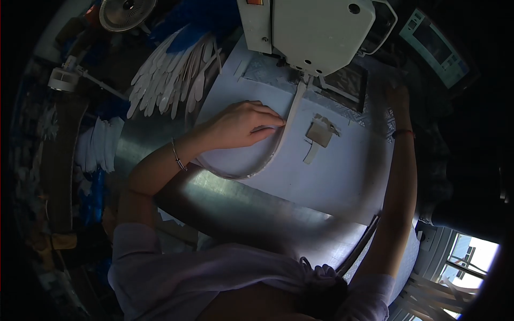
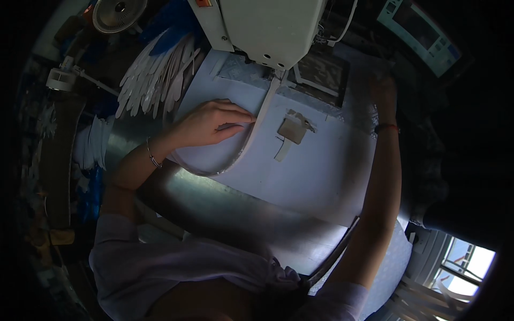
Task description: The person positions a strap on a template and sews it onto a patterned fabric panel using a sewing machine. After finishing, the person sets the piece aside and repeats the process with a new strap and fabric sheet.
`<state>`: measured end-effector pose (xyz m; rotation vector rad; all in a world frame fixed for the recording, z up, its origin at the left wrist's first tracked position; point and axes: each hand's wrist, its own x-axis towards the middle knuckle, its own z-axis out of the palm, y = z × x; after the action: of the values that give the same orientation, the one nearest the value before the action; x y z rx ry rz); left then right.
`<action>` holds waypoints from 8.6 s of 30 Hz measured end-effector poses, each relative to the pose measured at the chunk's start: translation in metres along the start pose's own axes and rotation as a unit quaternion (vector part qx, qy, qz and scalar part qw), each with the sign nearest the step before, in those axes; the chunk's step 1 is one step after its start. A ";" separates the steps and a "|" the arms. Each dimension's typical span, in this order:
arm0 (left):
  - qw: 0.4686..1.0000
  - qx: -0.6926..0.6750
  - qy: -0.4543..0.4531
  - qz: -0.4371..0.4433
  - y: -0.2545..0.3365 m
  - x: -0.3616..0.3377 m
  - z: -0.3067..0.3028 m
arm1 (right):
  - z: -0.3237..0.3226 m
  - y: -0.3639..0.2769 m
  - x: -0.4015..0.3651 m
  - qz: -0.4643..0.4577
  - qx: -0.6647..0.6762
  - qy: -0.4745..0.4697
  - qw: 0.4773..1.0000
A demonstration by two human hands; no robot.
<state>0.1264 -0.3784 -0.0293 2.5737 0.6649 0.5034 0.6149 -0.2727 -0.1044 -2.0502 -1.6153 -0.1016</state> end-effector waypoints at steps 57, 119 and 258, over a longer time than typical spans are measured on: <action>0.934 0.235 0.245 -0.114 -0.192 0.054 -0.028 | 0.037 -0.051 0.030 0.071 0.398 0.036 0.914; 0.930 0.136 0.194 -0.281 -0.223 0.022 -0.075 | -0.062 -0.175 -0.211 -0.138 -0.006 -0.023 0.990; 0.937 -0.190 0.067 -0.286 0.125 -0.045 0.008 | -0.172 -0.223 -0.335 -0.120 0.348 -0.454 0.812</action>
<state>0.1389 -0.5036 0.0140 1.8784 1.1825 0.5434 0.3570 -0.6114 -0.0020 -1.3106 -1.9748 1.3682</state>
